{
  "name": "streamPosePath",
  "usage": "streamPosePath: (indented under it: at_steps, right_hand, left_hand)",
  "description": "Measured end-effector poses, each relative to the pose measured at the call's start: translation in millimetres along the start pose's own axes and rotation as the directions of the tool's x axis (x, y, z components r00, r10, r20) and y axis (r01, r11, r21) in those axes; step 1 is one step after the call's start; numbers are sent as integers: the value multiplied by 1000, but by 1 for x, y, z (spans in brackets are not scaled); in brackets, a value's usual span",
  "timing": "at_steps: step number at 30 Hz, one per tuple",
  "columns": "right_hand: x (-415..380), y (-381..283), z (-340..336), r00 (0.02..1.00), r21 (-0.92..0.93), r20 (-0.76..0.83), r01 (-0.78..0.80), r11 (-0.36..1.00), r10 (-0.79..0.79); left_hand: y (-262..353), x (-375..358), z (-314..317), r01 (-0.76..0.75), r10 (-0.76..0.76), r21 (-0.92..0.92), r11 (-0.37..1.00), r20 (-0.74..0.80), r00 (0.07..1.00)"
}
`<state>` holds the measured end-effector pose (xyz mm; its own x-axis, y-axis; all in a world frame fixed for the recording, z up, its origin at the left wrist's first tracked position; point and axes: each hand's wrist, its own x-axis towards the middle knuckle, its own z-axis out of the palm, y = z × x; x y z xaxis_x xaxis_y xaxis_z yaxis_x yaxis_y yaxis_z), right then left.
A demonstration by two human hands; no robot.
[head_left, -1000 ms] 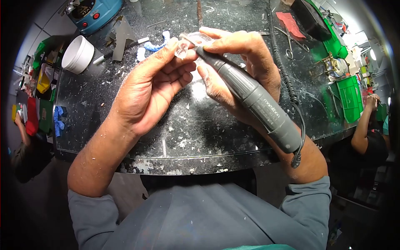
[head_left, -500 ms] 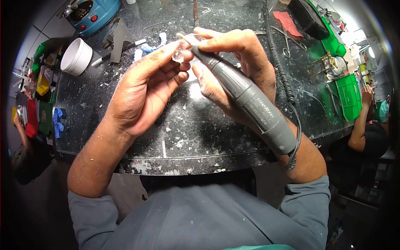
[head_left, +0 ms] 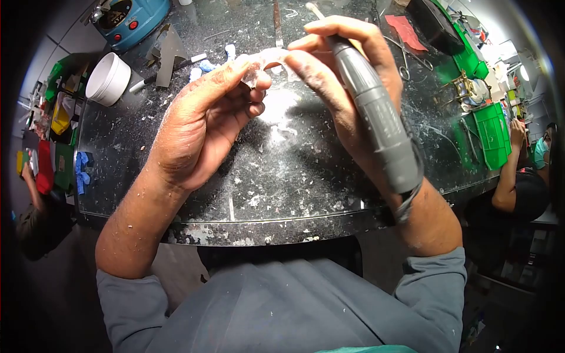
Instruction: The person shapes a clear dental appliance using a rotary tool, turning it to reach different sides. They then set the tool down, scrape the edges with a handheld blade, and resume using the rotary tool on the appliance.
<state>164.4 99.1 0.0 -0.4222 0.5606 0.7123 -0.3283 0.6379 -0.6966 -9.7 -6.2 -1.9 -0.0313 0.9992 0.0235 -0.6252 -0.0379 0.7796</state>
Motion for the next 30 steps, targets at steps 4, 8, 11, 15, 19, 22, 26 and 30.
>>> streamPosePath:
  at_steps: [4,8,11,15,19,22,26,30]
  right_hand:
    - [-2,0,0,979,161,19,-201,966,201]
    - [-4,-9,4,971,192,18,-236,952,237]
    - [-7,-6,9,998,98,41,-43,994,39]
    - [3,-44,22,934,-53,-91,-352,935,346]
    - [-6,-32,23,992,230,25,-125,965,123]
    - [-7,-30,22,987,138,-41,-148,979,155]
    - [1,-39,11,999,-237,15,-43,971,48]
    - [-7,-14,6,989,-315,91,141,939,-118]
  left_hand:
    - [0,0,2,6,-6,-10,1000,-10,1000]
    - [-9,0,16,-211,222,338,917,5,975]
    - [-21,-2,31,-349,420,499,793,-33,907]
    - [-25,0,30,-412,476,514,752,9,879]
    - [-25,0,27,-437,525,626,646,52,849]
    - [-23,3,24,-471,548,603,643,67,834]
    - [-20,4,20,-369,464,539,757,-46,885]
    - [-24,7,22,-380,452,400,834,-99,887]
